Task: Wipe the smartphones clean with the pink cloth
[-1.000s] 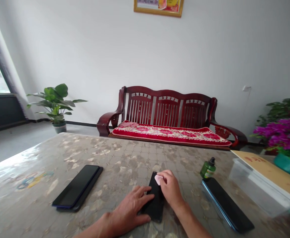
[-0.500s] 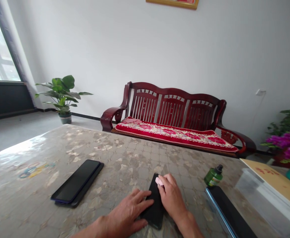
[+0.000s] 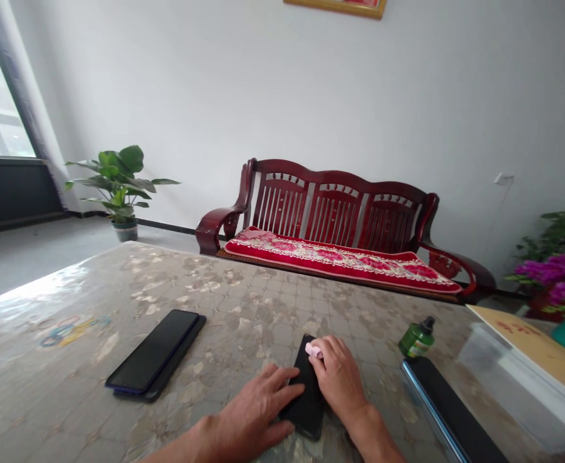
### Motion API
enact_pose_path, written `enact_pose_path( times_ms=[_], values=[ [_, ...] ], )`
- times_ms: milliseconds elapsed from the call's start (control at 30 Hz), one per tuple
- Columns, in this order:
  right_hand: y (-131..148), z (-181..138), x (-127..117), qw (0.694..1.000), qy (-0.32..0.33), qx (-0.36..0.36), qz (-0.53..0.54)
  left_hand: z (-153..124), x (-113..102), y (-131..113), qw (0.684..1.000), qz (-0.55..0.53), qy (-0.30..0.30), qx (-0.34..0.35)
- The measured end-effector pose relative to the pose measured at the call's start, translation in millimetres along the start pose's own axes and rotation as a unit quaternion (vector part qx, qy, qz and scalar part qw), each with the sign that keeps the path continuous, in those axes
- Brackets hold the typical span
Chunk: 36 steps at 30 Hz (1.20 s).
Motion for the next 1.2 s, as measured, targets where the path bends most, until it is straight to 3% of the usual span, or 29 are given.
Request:
enact_pose_path(
  times_ms=[567, 700, 833, 1000, 1200],
  values=[
    [3, 6, 4, 0.999, 0.041, 0.007, -0.008, 2, 4, -5, 0.999, 0.034, -0.010, 0.015],
    [5, 1, 6, 0.997, 0.056, 0.039, 0.047, 4, 10, -9, 0.997, 0.075, -0.005, 0.004],
    [6, -12, 4, 0.991, 0.025, 0.051, 0.119, 8, 18, -14, 0.990, 0.136, -0.007, 0.019],
    [-15, -17, 18, 0.971, -0.001, 0.123, 0.207, 10, 31, -10, 0.985, 0.165, -0.001, 0.054],
    [-6, 0, 36, 0.954, -0.014, 0.145, 0.262, 5, 24, 7, 0.991, 0.124, -0.047, 0.002]
  ],
)
Point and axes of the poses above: each hand's wrist, its own z-axis towards the middle knuckle, its own x-axis out of the palm, y = z × x, the point moved 9 cm from there along z, towards the middle knuckle, and after that the axes turned 10 degrees about -z, right-handed, at the moved point
